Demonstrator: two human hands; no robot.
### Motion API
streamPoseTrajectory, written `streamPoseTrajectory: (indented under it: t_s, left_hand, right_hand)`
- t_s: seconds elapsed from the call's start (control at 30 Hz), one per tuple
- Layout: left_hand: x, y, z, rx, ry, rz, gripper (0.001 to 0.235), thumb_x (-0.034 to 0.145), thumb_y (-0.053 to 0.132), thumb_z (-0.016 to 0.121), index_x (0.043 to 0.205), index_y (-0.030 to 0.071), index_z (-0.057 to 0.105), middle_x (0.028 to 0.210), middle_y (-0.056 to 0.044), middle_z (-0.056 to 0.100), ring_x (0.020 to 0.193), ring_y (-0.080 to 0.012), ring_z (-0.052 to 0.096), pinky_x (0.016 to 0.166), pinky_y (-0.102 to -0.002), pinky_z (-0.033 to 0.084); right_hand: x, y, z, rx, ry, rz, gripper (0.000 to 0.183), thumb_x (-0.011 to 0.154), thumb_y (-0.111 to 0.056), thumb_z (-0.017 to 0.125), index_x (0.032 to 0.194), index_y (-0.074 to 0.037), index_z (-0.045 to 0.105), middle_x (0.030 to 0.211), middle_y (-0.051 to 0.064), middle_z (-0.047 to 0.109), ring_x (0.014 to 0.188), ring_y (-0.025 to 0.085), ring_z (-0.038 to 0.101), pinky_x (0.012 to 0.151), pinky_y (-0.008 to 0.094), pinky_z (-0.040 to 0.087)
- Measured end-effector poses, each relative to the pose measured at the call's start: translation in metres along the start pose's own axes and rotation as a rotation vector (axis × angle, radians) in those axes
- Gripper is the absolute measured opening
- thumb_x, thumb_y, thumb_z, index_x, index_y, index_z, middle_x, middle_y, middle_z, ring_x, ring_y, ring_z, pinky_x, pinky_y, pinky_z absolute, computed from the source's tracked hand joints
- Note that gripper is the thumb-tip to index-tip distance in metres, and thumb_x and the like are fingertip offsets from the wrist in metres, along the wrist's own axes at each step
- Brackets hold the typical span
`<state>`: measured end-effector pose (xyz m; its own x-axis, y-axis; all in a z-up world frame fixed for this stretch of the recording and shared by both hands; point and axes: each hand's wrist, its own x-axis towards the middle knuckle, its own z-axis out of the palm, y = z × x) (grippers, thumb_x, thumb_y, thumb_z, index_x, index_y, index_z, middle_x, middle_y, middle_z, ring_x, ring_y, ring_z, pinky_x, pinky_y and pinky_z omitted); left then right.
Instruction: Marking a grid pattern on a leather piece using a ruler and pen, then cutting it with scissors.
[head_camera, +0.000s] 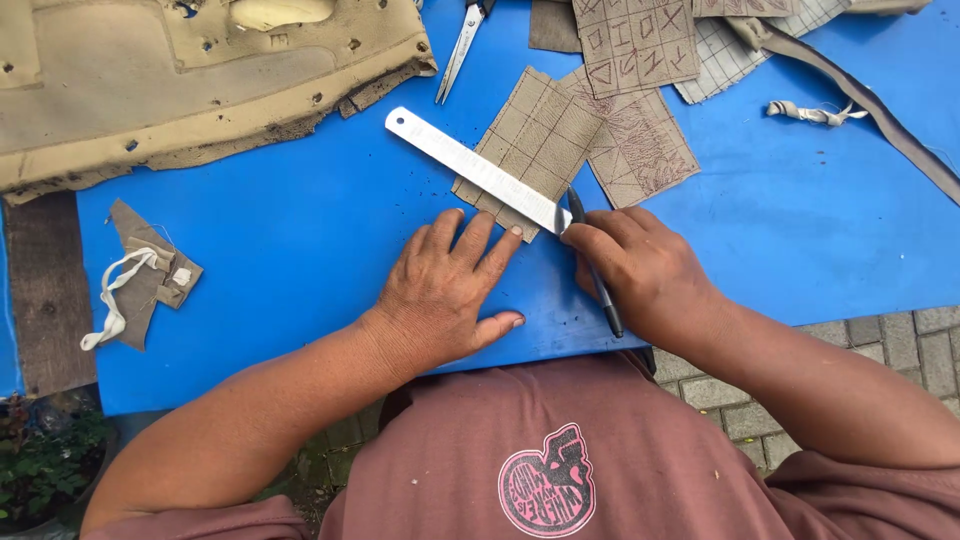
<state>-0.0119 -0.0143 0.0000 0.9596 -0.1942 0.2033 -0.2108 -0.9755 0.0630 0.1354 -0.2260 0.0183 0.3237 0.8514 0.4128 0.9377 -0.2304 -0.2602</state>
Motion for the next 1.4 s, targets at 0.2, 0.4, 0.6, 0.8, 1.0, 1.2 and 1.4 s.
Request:
streamPoseTrajectory:
  t_s: [0.2,0.4,0.6,0.8,1.0,1.2,1.4]
  left_hand:
    - [0.007,0.01,0.007,-0.308,0.132,-0.031,0.045,0.084,0.058,0.062,0.103,0.018,0.069,0.107,-0.005,0.057,0.107,-0.0294,0.056,0.088,-0.047,0.045]
    - [0.069,-0.037,-0.006,-0.301,0.006,0.273,0.054,0.08,0.017,0.076,0.133,0.019,0.068,0.158,-0.013,0.043,0.149,-0.0441,0.033,0.113,-0.064,0.04]
    - [0.083,-0.016,-0.003,0.219,-0.287,-0.121,0.082,0.09,0.086,0.041,0.15,0.029,0.051,0.159,-0.018,0.038,0.107,-0.0399,0.06,0.067,-0.044,0.061]
    - [0.065,-0.024,-0.035,-0.119,-0.01,-0.019,0.081,0.066,0.048,0.089,0.135,0.015,0.061,0.147,-0.021,0.047,0.119,-0.0385,0.055,0.082,-0.051,0.058]
    - [0.06,-0.024,0.004,0.184,-0.014,-0.112,0.098,0.069,0.089,0.073,0.138,0.02,0.064,0.149,-0.016,0.047,0.099,-0.0291,0.056,0.059,-0.037,0.057]
    - [0.057,-0.019,-0.019,0.123,0.07,-0.197,0.09,0.068,0.076,0.081,0.126,0.009,0.064,0.135,-0.01,0.054,0.105,-0.0284,0.053,0.075,-0.04,0.053]
    - [0.034,-0.007,-0.003,0.142,0.024,-0.206,0.106,0.064,0.083,0.077,0.135,0.006,0.062,0.131,-0.008,0.057,0.103,-0.0263,0.054,0.07,-0.037,0.053]
  right_hand:
    - [0.016,0.045,-0.032,0.222,-0.029,0.129,0.023,0.089,0.002,0.067,0.109,-0.009,0.07,0.084,0.007,0.072,0.08,0.034,0.071,0.073,0.042,0.057]
    - [0.045,0.092,-0.027,0.409,0.044,0.432,0.028,0.09,0.002,0.053,0.115,-0.007,0.062,0.105,0.007,0.067,0.088,0.019,0.061,0.075,0.034,0.05]
    - [0.05,0.086,-0.011,0.926,0.007,0.501,0.044,0.086,-0.009,0.087,0.116,-0.014,0.055,0.102,0.001,0.061,0.092,0.01,0.061,0.081,0.022,0.053]
    - [0.048,0.082,-0.024,0.757,0.014,0.491,0.034,0.094,-0.003,0.08,0.118,-0.011,0.057,0.099,0.002,0.058,0.085,0.01,0.056,0.076,0.023,0.048]
    - [0.042,0.069,-0.024,0.558,0.011,0.456,0.032,0.093,-0.006,0.079,0.12,-0.008,0.061,0.105,0.005,0.065,0.085,0.013,0.062,0.078,0.027,0.049]
    - [0.033,0.061,-0.031,0.383,-0.032,0.285,0.031,0.094,-0.015,0.077,0.122,-0.005,0.067,0.111,0.01,0.073,0.092,0.02,0.071,0.081,0.032,0.054]
    - [0.015,0.026,-0.021,0.302,-0.056,0.074,0.037,0.093,-0.008,0.076,0.128,-0.004,0.062,0.135,0.025,0.065,0.113,0.031,0.073,0.093,0.035,0.058]
